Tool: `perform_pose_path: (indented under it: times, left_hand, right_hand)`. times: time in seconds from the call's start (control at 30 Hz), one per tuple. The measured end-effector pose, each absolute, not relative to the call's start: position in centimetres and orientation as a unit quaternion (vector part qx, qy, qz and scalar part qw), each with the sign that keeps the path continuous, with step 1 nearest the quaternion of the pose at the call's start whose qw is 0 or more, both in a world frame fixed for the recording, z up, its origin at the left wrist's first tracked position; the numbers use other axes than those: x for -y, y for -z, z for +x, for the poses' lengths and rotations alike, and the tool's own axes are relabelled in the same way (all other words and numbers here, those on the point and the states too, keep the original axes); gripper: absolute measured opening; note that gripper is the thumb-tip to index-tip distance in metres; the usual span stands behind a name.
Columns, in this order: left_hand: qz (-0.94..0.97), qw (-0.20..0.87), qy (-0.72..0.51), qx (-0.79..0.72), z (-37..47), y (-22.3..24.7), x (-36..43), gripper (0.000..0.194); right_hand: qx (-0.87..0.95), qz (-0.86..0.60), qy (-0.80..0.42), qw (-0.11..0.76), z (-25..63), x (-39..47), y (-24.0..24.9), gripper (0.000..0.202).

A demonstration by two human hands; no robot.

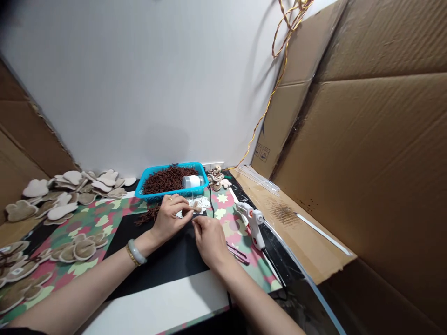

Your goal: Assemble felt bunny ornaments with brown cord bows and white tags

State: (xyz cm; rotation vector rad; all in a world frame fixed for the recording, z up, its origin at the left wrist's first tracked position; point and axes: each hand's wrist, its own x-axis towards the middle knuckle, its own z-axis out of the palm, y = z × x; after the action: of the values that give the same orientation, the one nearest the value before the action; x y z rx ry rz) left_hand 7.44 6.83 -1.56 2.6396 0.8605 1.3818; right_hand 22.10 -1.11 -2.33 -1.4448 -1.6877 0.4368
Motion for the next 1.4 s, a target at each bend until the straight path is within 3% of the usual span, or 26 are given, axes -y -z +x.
perform_pose_path:
  times: [0.13, 0.37, 0.47, 0.7, 0.83, 0.97, 1.23, 1.4]
  left_hand:
    - [0.89, -0.013, -0.388, -0.24, 7.2, 2.1, -6.9, 0.016]
    - [0.931, -0.04, -0.326, -0.161, 6.2, 1.0, -6.1, 0.016]
    - [0.926, -0.024, -0.347, -0.144, 5.9, 0.5, -5.1, 0.022]
    - [0.86, 0.011, -0.468, -0.203, 6.1, 0.7, -4.4, 0.012]
    - [0.861, -0.014, -0.463, -0.21, 5.8, 0.8, -4.8, 0.012]
    - [0.898, -0.029, -0.41, -0.16, 4.9, 0.7, -4.2, 0.014]
    - [0.842, 0.01, -0.492, -0.22, 3.8, -0.7, -3.3, 0.01]
    - [0.838, 0.003, -0.484, -0.252, 3.9, -0.6, -3.8, 0.008]
  right_hand:
    - [0.701, -0.562, -0.124, 0.422, 23.2, 2.2, 1.2, 0.022]
    - [0.685, -0.523, -0.167, 0.479, 24.6, -1.9, -1.6, 0.017]
    - [0.611, -0.558, -0.282, 0.486, 25.3, -5.2, -0.5, 0.018]
    - [0.588, -0.58, -0.332, 0.456, 24.1, -0.9, 3.9, 0.023]
    - [0.647, -0.552, -0.291, 0.438, 22.2, 3.7, 2.3, 0.02]
    - [0.689, -0.5, -0.224, 0.475, 22.5, 1.8, -1.0, 0.018]
    - [0.584, -0.458, -0.455, 0.492, 22.2, -1.0, 1.8, 0.032]
    - [0.66, -0.482, -0.304, 0.489, 20.5, 2.8, 1.1, 0.022]
